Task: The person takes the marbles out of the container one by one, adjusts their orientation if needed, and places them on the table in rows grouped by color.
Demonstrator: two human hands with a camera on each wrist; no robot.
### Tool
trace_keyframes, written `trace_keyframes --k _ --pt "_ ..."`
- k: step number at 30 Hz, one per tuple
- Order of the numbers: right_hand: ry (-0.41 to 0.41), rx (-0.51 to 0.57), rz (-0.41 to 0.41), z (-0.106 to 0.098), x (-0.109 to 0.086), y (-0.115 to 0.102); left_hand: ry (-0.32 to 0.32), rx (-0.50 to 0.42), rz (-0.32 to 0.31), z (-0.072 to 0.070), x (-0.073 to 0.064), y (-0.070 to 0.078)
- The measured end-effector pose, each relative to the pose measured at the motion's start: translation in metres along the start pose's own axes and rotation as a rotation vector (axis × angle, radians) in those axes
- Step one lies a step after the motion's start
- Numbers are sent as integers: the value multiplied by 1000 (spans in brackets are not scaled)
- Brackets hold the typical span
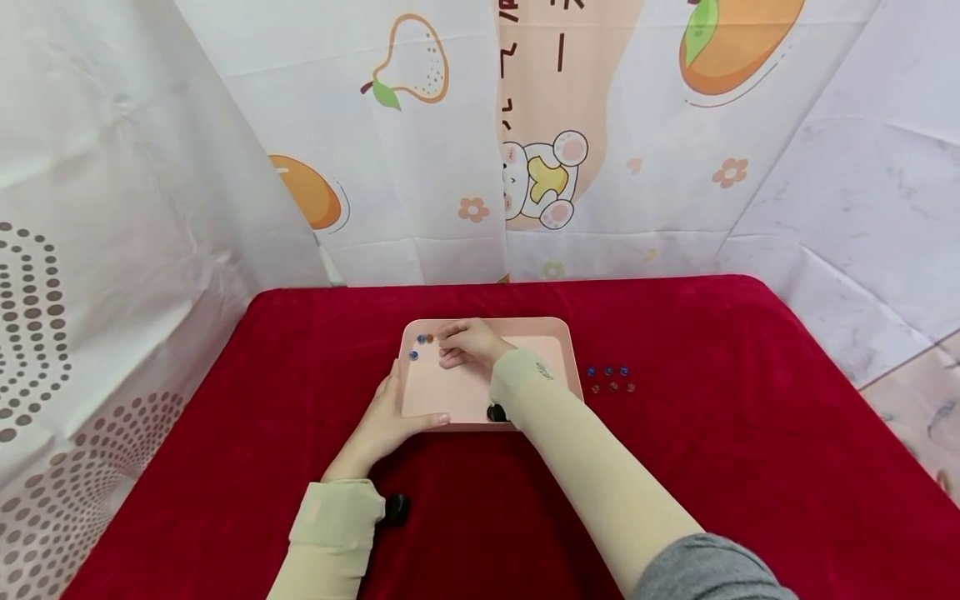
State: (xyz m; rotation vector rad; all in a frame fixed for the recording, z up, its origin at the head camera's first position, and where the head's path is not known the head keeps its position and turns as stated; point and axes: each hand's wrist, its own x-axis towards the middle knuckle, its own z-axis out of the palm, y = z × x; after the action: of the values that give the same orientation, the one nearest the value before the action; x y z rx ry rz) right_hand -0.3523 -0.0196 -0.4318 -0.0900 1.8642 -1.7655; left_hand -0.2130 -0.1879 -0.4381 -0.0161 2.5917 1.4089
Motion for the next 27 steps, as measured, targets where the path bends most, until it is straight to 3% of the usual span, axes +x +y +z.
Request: trace_keyframes --k 18,27 --pt "177 -105 -62 -5 -5 4 3 -6 -5 0 -1 -1" --pt "175 -122 -74 -8 -8 3 9 -8 4 1 0 -1"
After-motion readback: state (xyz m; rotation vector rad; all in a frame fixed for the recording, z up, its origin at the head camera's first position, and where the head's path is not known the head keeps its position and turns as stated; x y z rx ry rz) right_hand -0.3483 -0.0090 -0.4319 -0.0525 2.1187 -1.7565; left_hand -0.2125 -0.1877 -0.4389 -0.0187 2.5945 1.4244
